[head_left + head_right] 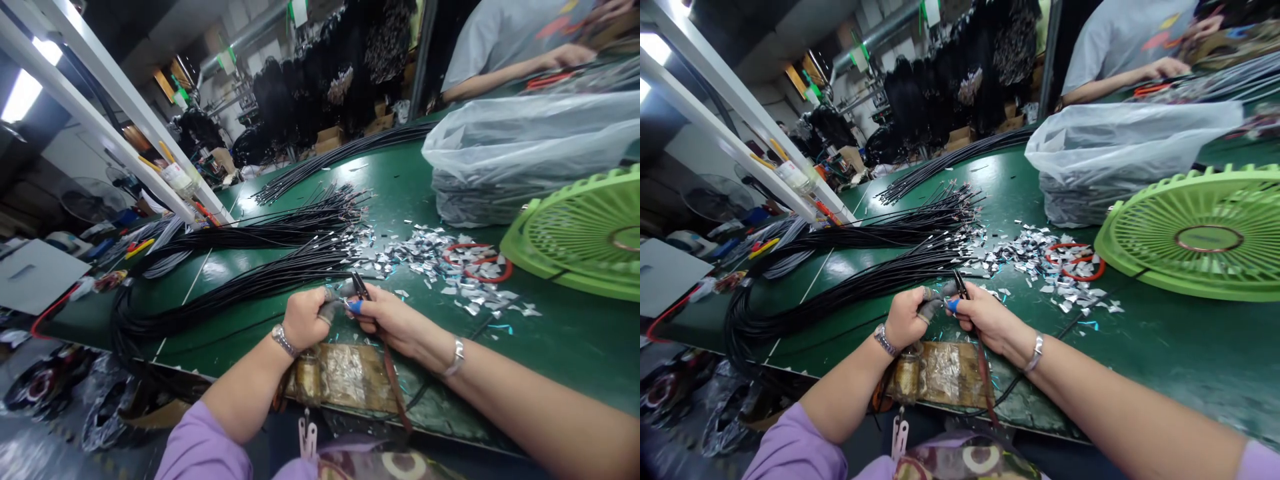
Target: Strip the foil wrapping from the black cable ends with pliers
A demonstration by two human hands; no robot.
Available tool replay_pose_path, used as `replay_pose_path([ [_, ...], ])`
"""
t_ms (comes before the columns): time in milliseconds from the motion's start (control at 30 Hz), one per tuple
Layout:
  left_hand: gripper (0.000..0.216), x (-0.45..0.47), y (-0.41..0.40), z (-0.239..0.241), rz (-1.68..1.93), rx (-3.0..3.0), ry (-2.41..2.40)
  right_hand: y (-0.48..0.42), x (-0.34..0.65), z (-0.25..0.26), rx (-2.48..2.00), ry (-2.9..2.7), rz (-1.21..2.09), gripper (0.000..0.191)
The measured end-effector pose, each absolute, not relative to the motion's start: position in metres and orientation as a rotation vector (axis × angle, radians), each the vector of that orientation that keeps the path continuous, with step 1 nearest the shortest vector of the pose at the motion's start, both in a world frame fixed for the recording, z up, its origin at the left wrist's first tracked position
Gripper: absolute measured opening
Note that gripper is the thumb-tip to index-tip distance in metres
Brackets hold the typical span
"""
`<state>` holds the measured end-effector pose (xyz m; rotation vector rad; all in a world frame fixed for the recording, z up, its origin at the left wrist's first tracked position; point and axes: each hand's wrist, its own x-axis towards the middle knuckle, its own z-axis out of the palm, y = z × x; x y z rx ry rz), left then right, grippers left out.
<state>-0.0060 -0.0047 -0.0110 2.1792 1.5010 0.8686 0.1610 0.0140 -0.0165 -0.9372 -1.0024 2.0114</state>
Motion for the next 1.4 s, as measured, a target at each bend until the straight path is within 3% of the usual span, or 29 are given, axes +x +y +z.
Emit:
replay_pose_path([
  [133, 0.012, -0.006, -0.004, -0.010, 0.877, 2.245, 1.694, 0.009, 0.162, -0.016, -0.944, -1.176, 1.838, 0.026],
  [367, 0.020, -0.004, 0.007, -0.009, 0.978, 1.282, 1.537, 0.020, 0.173, -0.024, -1.105, -1.842, 0.941, 0.017],
  [567, 0.013, -0.001, 0.000, -0.008, 0.901, 1.555, 1.561, 0.020, 0.169, -0.029, -1.185, -1.892, 0.618, 0.024],
  [767, 0.004, -0.003, -0.004, -0.010, 0.838, 1.996, 1.670, 0.013, 0.167, -0.026, -1.123, -2.012, 0.510, 0.032],
  [933, 0.005, -0.004, 0.006, -0.011, 0.906, 1.609, 1.648, 0.003, 0.165, -0.024, -0.861, -2.147, 0.708, 0.029],
  [1067, 0.014, 0.000, 0.005, -0.007, 0.903, 1.373, 1.603, 0.012, 0.170, -0.028, -0.996, -2.014, 0.603, 0.020],
  [1400, 0.002, -0.001, -0.004, -0.010, 0.836, 1.764, 1.593, 0.018, 0.169, -0.025, -1.067, -2.101, 0.389, 0.037],
])
